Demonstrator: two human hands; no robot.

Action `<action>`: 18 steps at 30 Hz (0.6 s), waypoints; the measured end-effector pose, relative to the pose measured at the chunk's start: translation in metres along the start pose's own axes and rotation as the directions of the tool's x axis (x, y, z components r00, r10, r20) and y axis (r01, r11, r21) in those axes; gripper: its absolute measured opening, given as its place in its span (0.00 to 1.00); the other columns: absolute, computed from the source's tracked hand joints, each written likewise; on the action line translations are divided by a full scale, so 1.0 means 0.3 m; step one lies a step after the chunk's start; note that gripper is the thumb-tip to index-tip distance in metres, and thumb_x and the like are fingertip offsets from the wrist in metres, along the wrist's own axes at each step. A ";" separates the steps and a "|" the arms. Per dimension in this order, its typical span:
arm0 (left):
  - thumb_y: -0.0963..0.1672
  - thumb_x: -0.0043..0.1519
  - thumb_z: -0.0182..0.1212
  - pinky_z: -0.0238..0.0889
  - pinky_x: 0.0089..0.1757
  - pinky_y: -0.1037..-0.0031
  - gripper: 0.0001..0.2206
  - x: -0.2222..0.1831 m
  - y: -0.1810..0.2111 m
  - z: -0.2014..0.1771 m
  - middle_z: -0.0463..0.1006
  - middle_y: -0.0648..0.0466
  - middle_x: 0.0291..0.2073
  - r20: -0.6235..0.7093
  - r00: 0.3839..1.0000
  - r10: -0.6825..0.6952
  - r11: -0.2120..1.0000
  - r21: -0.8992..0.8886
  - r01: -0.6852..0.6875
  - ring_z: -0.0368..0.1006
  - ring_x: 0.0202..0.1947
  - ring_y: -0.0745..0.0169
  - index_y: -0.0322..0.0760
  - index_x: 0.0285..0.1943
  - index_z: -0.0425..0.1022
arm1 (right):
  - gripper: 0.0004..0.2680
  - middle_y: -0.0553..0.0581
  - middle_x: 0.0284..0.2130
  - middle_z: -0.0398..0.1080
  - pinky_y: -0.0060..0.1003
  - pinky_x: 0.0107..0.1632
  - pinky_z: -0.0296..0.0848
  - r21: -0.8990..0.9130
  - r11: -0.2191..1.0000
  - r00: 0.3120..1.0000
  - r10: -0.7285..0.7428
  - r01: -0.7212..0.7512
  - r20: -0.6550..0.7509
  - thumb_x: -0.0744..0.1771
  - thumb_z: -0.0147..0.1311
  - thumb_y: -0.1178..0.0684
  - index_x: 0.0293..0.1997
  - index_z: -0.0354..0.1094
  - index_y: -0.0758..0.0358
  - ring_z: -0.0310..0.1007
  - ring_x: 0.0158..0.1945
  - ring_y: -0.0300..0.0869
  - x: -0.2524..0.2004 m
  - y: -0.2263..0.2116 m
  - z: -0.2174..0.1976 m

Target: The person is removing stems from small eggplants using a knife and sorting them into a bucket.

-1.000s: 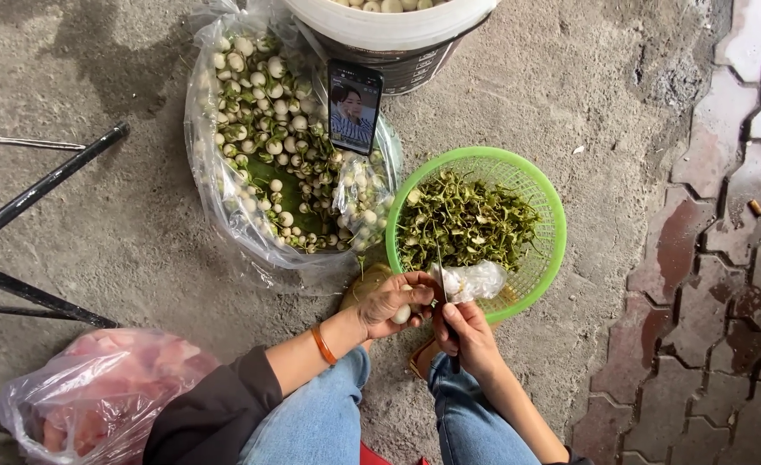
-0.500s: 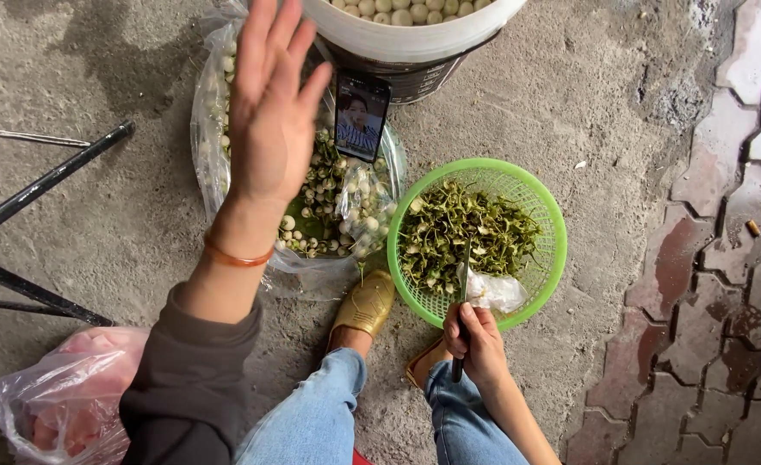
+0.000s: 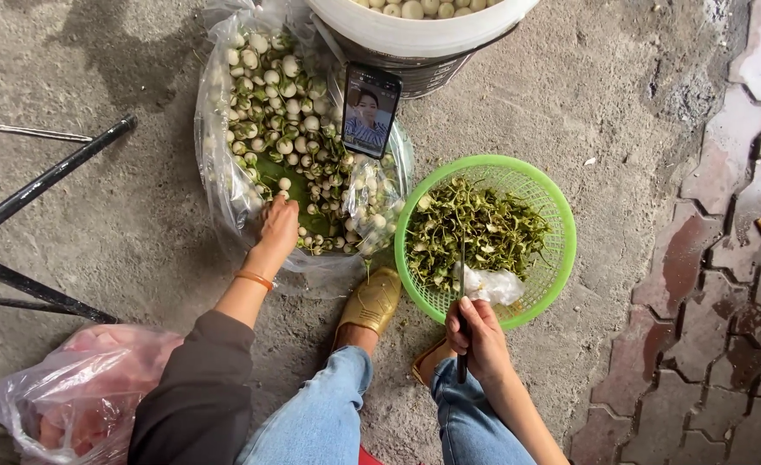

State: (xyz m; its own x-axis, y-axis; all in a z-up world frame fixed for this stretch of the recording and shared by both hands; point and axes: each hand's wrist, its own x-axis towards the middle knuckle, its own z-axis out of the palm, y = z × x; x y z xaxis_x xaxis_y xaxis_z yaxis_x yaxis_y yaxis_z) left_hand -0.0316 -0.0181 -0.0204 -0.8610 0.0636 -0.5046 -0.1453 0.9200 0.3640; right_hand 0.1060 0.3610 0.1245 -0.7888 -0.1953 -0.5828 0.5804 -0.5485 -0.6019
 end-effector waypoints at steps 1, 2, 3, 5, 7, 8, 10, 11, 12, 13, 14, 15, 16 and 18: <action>0.26 0.60 0.46 0.59 0.64 0.49 0.14 -0.013 0.026 -0.039 0.56 0.14 0.65 0.000 1.000 0.000 1.000 -0.001 0.000 0.50 0.72 0.24 0.13 0.54 0.69 | 0.12 0.52 0.21 0.62 0.26 0.16 0.47 -0.001 1.000 1.000 0.000 0.000 0.000 0.73 0.45 0.51 0.31 0.60 0.63 0.49 0.15 0.32 0.000 0.001 -0.003; 0.29 0.63 0.46 0.68 0.49 0.58 0.14 -0.027 0.053 -0.077 0.59 0.22 0.59 -0.005 0.998 -0.060 0.996 -0.070 0.060 0.62 0.59 0.31 0.18 0.57 0.66 | 0.10 0.52 0.22 0.63 0.25 0.16 0.48 0.012 1.000 1.000 0.007 -0.007 -0.003 0.73 0.45 0.52 0.32 0.61 0.63 0.50 0.16 0.32 0.000 0.002 -0.008; 0.31 0.66 0.46 0.77 0.34 0.67 0.14 -0.041 0.079 -0.115 0.62 0.30 0.54 -0.004 0.993 -0.121 0.983 -0.138 0.119 0.73 0.46 0.39 0.23 0.60 0.63 | 0.09 0.52 0.23 0.64 0.25 0.16 0.49 0.027 1.000 1.000 0.015 -0.015 -0.005 0.72 0.46 0.52 0.34 0.61 0.63 0.50 0.16 0.32 -0.001 0.004 -0.012; 0.34 0.66 0.51 0.76 0.32 0.70 0.18 -0.052 0.085 -0.144 0.64 0.38 0.51 -0.118 0.989 -0.092 0.983 -0.169 0.071 0.72 0.38 0.48 0.30 0.66 0.65 | 0.10 0.51 0.22 0.63 0.25 0.16 0.48 0.012 1.000 1.000 0.022 -0.022 0.010 0.72 0.46 0.51 0.32 0.62 0.63 0.49 0.16 0.32 -0.001 0.002 -0.007; 0.37 0.66 0.55 0.75 0.29 0.74 0.22 -0.083 0.127 -0.194 0.66 0.46 0.48 -0.232 0.971 -0.065 0.981 -0.192 0.019 0.70 0.31 0.57 0.38 0.72 0.66 | 0.12 0.51 0.21 0.62 0.26 0.15 0.47 -0.001 1.000 0.999 0.028 -0.028 0.025 0.72 0.47 0.50 0.31 0.62 0.63 0.48 0.15 0.32 -0.002 0.003 -0.007; 0.40 0.66 0.56 0.71 0.32 0.76 0.15 -0.107 0.168 -0.229 0.64 0.49 0.49 -0.140 0.978 -0.154 0.914 -0.396 0.088 0.68 0.36 0.59 0.43 0.62 0.71 | 0.12 0.51 0.21 0.61 0.26 0.16 0.46 -0.003 1.000 0.999 0.032 -0.031 0.030 0.72 0.46 0.50 0.31 0.62 0.63 0.48 0.16 0.32 -0.002 0.005 -0.011; 0.43 0.66 0.57 0.68 0.34 0.78 0.08 -0.142 0.239 -0.257 0.61 0.51 0.51 -0.030 0.976 -0.214 0.804 -0.574 0.158 0.66 0.41 0.61 0.48 0.53 0.76 | 0.12 0.51 0.20 0.60 0.26 0.16 0.46 -0.003 1.000 0.999 0.029 -0.029 0.032 0.72 0.46 0.50 0.32 0.62 0.63 0.48 0.16 0.32 -0.005 0.007 -0.017; 0.38 0.64 0.60 0.73 0.39 0.77 0.08 -0.158 0.266 -0.249 0.66 0.50 0.47 0.008 0.996 -0.092 0.581 -0.812 0.061 0.70 0.41 0.59 0.40 0.50 0.71 | 0.07 0.52 0.22 0.62 0.26 0.16 0.47 0.013 0.999 0.999 0.029 -0.029 0.037 0.72 0.46 0.51 0.43 0.63 0.64 0.49 0.16 0.32 -0.008 0.008 -0.020; 0.34 0.61 0.63 0.79 0.45 0.76 0.11 -0.173 0.293 -0.241 0.71 0.47 0.43 0.008 0.999 0.037 0.280 -0.960 -0.002 0.74 0.41 0.57 0.32 0.46 0.66 | 0.08 0.52 0.23 0.64 0.26 0.16 0.48 0.029 0.999 0.999 0.028 -0.029 0.042 0.72 0.46 0.52 0.54 0.64 0.64 0.50 0.16 0.33 -0.010 0.009 -0.022; 0.34 0.61 0.63 0.79 0.45 0.76 0.11 -0.197 0.342 -0.225 0.71 0.47 0.43 0.009 0.999 0.039 0.281 -0.960 -0.003 0.74 0.41 0.57 0.32 0.46 0.66 | 0.08 0.52 0.23 0.64 0.26 0.16 0.48 0.030 0.999 0.999 0.026 -0.028 0.041 0.72 0.46 0.52 0.54 0.64 0.64 0.50 0.16 0.33 -0.013 0.014 -0.026; 0.35 0.63 0.61 0.80 0.43 0.74 0.09 -0.221 0.392 -0.209 0.73 0.45 0.42 0.009 0.988 0.155 0.045 -0.999 0.002 0.76 0.39 0.55 0.30 0.48 0.67 | 0.08 0.52 0.20 0.61 0.27 0.17 0.47 -0.036 0.999 0.998 0.034 -0.033 0.048 0.72 0.47 0.49 0.41 0.63 0.64 0.50 0.16 0.34 -0.015 0.018 -0.029; 0.35 0.66 0.59 0.81 0.41 0.72 0.07 -0.246 0.440 -0.192 0.75 0.43 0.41 -0.015 0.964 0.266 -0.191 -0.981 0.037 0.79 0.37 0.52 0.29 0.50 0.68 | 0.14 0.52 0.18 0.58 0.27 0.18 0.47 -0.101 0.994 0.998 0.043 -0.038 0.055 0.71 0.48 0.47 0.29 0.62 0.64 0.50 0.16 0.34 -0.018 0.024 -0.031; 0.35 0.66 0.59 0.81 0.41 0.72 0.07 -0.263 0.480 -0.171 0.75 0.43 0.41 -0.015 0.964 0.267 -0.190 -0.981 0.038 0.79 0.37 0.52 0.29 0.50 0.68 | 0.14 0.52 0.18 0.58 0.27 0.18 0.47 -0.100 0.994 0.998 0.042 -0.037 0.054 0.71 0.48 0.47 0.29 0.62 0.64 0.50 0.16 0.34 -0.023 0.014 -0.019; 0.41 0.63 0.67 0.78 0.38 0.77 0.08 -0.298 0.563 -0.126 0.82 0.50 0.44 0.124 0.914 0.385 -0.312 -0.915 0.255 0.80 0.37 0.60 0.37 0.49 0.80 | 0.15 0.50 0.17 0.58 0.27 0.19 0.50 -0.220 0.975 0.992 0.024 0.003 0.121 0.71 0.48 0.46 0.28 0.63 0.64 0.52 0.16 0.34 -0.038 -0.006 0.004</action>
State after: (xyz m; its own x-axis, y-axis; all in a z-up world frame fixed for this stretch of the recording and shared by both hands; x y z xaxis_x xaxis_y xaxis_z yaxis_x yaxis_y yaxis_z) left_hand 0.0024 0.1169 0.1155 -0.7830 0.4606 -0.4181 -0.6206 -0.6245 0.4741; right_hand 0.1137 0.3633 0.1328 -0.7933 -0.3053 -0.5267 0.6082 -0.3564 -0.7093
